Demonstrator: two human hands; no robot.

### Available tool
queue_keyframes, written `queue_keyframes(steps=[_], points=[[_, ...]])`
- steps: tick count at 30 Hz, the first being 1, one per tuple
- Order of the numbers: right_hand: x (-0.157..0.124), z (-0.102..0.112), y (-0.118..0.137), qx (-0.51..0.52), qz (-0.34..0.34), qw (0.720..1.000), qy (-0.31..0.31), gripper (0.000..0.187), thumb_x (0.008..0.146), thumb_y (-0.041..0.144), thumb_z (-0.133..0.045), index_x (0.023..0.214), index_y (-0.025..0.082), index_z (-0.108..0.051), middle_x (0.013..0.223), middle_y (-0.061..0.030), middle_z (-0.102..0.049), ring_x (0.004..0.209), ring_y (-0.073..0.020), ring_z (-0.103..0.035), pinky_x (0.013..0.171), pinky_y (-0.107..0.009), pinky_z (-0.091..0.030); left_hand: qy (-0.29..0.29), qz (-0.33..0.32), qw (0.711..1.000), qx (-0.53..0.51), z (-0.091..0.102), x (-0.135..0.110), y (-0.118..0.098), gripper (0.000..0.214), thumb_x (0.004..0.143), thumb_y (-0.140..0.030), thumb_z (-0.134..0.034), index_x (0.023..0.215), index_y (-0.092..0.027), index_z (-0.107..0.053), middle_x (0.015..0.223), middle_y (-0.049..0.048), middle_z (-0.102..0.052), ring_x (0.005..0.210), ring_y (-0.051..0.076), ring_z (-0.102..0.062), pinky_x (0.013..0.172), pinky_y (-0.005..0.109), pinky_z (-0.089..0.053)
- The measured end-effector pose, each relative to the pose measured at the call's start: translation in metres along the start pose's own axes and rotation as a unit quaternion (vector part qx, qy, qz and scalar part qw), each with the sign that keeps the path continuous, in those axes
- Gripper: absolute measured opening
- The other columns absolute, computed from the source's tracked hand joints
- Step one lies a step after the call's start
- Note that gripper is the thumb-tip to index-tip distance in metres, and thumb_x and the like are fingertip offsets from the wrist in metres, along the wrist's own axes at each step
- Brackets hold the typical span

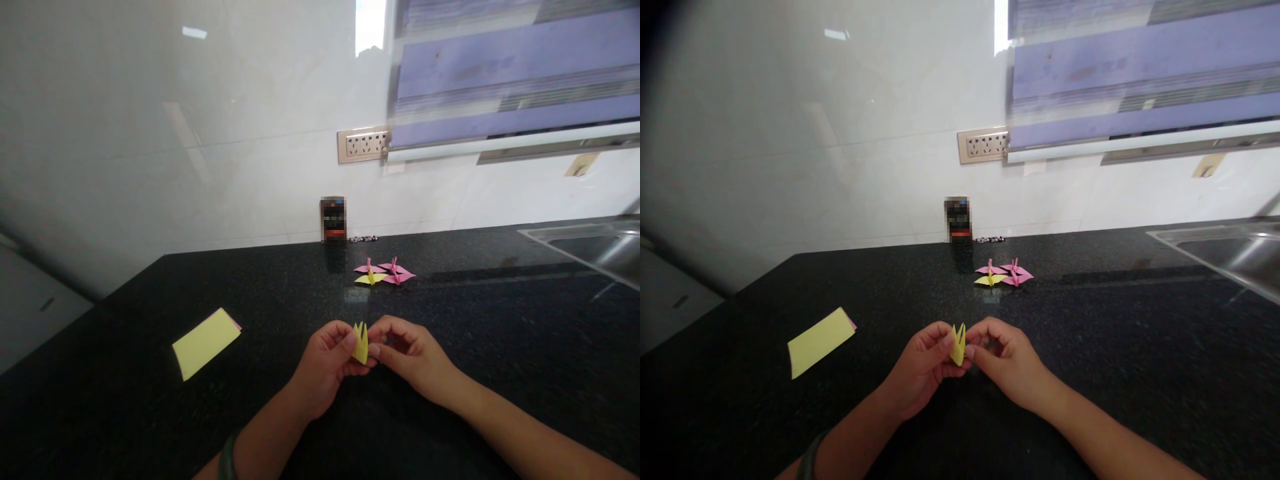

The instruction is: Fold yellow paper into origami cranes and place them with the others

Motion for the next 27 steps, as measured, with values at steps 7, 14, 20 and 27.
queue_keyframes(steps=[7,14,20,27], points=[[0.0006,-0.0029,-0.0004,0.081,-0.010,0.995,0.050,0.013,0.072,0.026,-0.059,0.079,0.016,-0.052,0.068,0.0008,-0.056,0.060,-0.0106,-0.056,0.059,-0.025,-0.046,0.018,0.006,1.000,-0.011,-0.0016,0.0014,0.0021,0.015,0.077,-0.029,-0.050,0.075,-0.014,-0.046,0.066,0.0022,-0.059,0.054,0.010,-0.056,0.054,0.022,-0.044],[0.0022,-0.0010,-0.0039,0.076,-0.007,0.996,0.048,0.013,0.070,0.022,-0.061,0.079,0.015,-0.053,0.067,0.0010,-0.056,0.061,-0.0110,-0.057,0.060,-0.025,-0.046,0.014,-0.010,1.000,-0.015,-0.0018,0.0021,0.0019,0.013,0.078,-0.025,-0.049,0.073,-0.014,-0.045,0.066,0.0018,-0.058,0.058,0.009,-0.055,0.058,0.024,-0.044],[0.0010,-0.0015,-0.0019,0.064,-0.007,0.997,0.053,0.010,0.072,0.022,-0.058,0.078,0.014,-0.053,0.067,-0.0003,-0.057,0.062,-0.0113,-0.057,0.060,-0.026,-0.046,0.012,-0.020,1.000,-0.002,-0.0018,0.0019,0.0020,0.011,0.078,-0.024,-0.048,0.074,-0.014,-0.045,0.069,0.0025,-0.059,0.061,0.011,-0.056,0.059,0.026,-0.044],[0.0009,-0.0006,-0.0035,0.009,0.005,1.000,0.016,0.004,0.074,0.018,-0.054,0.077,0.015,-0.053,0.065,0.0009,-0.055,0.061,-0.0110,-0.055,0.059,-0.025,-0.046,0.006,-0.053,0.995,0.082,-0.0018,0.0023,0.0032,0.013,0.077,-0.026,-0.050,0.071,-0.014,-0.048,0.070,0.0018,-0.059,0.065,0.013,-0.057,0.064,0.028,-0.043]])
Point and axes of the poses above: each hand's wrist, its own x-axis towards the middle knuckle, its own z-axis out of the back of the hand, y = z × x, the point moved 1 cm from there along x, towards the middle knuckle
